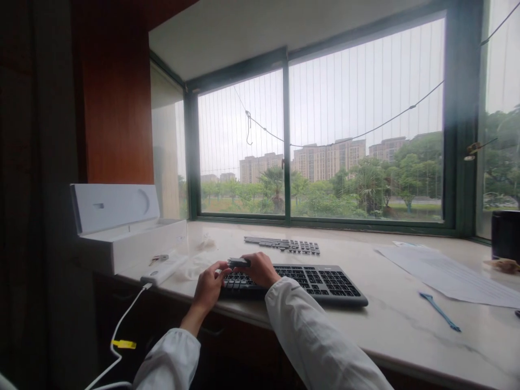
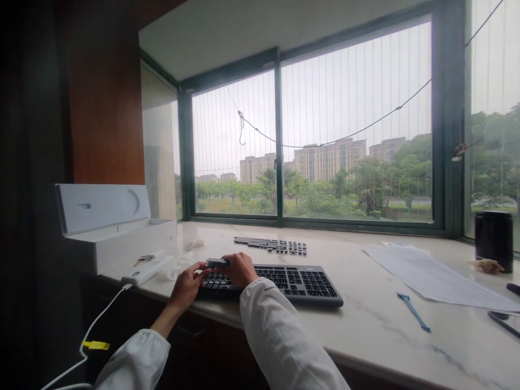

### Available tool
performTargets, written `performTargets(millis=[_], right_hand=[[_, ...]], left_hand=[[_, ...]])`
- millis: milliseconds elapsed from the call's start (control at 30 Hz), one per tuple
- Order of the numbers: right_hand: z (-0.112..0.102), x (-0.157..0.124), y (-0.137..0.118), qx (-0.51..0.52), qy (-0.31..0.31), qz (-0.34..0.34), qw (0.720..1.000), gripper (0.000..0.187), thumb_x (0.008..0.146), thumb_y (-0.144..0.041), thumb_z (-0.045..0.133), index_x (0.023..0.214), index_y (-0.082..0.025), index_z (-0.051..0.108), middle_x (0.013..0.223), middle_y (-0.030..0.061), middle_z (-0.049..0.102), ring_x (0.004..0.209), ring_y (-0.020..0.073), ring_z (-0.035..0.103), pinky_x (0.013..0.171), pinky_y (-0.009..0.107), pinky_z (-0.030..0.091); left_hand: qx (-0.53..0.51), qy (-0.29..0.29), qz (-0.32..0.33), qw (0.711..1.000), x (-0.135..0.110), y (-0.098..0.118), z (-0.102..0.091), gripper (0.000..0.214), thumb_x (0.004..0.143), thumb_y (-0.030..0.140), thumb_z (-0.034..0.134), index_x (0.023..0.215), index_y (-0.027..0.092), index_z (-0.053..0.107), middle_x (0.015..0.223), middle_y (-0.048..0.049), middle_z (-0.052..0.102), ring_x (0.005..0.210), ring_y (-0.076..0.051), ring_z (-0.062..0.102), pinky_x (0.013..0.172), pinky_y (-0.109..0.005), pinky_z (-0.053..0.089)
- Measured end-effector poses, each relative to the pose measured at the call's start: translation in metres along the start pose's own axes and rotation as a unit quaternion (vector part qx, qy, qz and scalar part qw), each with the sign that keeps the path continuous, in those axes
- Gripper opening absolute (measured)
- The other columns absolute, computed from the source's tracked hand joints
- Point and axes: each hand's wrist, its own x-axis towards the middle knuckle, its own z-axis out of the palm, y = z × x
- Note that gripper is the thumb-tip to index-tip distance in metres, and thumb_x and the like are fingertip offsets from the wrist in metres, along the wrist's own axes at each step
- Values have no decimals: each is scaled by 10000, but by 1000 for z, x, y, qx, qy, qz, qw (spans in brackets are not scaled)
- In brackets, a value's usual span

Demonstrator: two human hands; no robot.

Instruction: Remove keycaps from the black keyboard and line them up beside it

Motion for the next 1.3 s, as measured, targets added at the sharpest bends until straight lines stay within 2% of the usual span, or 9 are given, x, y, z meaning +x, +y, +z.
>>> performTargets(millis=[167,300,533,667,800,900,1033,1167,1300], right_hand=[[-14,-1,6,-60,-21,-25,998,209,837,-399,580,935,-302,737,782,38,715,733,185,647,617,246,341],[-50,-6,33,-149,-23,-23,988,178,832,-282,551,838,-253,727,747,60,699,703,195,645,619,254,351],[-122,-40,128,-266,1,106,958,201,858,-293,503,839,-249,699,783,76,699,739,223,653,625,273,357],[-135,-78,188,-272,66,237,930,238,872,-347,473,900,-275,698,821,87,705,757,240,653,620,298,357],[-134,-105,226,-227,66,320,917,241,854,-356,477,859,-307,714,869,88,711,795,249,651,631,312,362],[-133,-107,230,-200,79,345,914,268,864,-363,461,879,-313,723,897,90,713,822,246,651,642,310,369],[-128,-101,219,-203,56,322,923,257,853,-352,489,893,-272,730,896,110,711,828,246,654,663,308,385],[-124,-98,211,-206,48,311,927,278,851,-354,479,903,-255,734,881,113,708,814,254,655,658,311,396],[-122,-97,208,-195,44,313,929,292,843,-344,466,882,-241,736,873,109,707,808,247,655,655,303,395]], left_hand=[[-3,9,-4,1000,-1,3,1,373,802,499,530,953,190,676,751,-15,686,508,-139,566,575,-262,435],[-19,10,-12,1000,1,0,3,389,793,513,535,958,190,675,837,-29,698,498,-127,548,565,-264,445],[-24,9,-22,999,2,-2,3,387,788,513,543,959,193,676,868,-33,700,503,-122,557,570,-264,456],[-18,0,-25,1000,3,-3,4,410,763,528,570,958,182,673,915,-47,703,547,-134,572,555,-259,466],[10,-8,-14,1000,3,-3,4,383,761,518,580,916,182,680,896,-46,709,591,-146,581,591,-265,484],[13,1,-21,1000,2,0,4,394,734,532,605,895,182,691,907,-60,715,714,-186,635,620,-267,497],[-13,-24,-50,998,5,4,2,433,705,555,628,910,180,692,943,-67,717,850,-222,655,611,-252,493],[-5,-63,-92,994,24,10,-2,516,640,579,677,928,151,697,895,-75,720,742,-199,632,578,-248,460],[26,-80,-99,992,62,24,7,537,606,552,706,944,135,707,840,-77,711,636,-154,555,553,-242,416]])
